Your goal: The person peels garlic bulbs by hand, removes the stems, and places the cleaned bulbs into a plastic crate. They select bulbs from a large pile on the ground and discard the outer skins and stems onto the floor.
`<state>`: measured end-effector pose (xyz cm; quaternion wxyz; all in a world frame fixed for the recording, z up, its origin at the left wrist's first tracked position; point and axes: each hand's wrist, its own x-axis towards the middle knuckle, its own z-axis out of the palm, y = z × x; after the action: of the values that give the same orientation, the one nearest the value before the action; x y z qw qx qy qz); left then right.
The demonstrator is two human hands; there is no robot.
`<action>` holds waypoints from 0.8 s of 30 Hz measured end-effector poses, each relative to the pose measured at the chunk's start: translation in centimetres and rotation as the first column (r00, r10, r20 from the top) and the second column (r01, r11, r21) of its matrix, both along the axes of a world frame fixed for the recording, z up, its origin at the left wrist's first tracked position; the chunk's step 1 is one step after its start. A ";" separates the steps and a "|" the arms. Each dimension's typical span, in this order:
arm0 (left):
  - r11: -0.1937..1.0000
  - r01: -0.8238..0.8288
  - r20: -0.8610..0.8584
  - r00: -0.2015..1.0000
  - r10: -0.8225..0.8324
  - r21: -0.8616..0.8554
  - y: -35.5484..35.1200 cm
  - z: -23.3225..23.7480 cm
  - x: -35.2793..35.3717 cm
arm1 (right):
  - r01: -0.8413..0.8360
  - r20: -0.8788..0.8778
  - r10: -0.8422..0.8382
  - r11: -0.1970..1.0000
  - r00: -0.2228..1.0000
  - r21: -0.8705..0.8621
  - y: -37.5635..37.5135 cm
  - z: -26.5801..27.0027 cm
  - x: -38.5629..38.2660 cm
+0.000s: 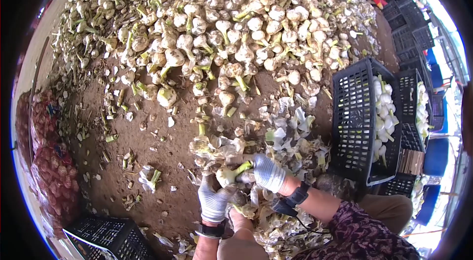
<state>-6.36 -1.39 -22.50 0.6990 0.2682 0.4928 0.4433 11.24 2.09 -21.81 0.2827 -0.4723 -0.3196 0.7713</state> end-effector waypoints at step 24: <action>0.987 0.107 0.015 0.994 -0.106 -0.119 -0.2 -0.9 1.2 | 0.223 -0.158 -0.231 0.972 0.960 -0.069 -1.1 0.2 1.3</action>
<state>-5.15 -1.61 -23.44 0.7386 0.2497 0.5004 0.3763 12.58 1.02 -21.57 0.3827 -0.4472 -0.2192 0.7782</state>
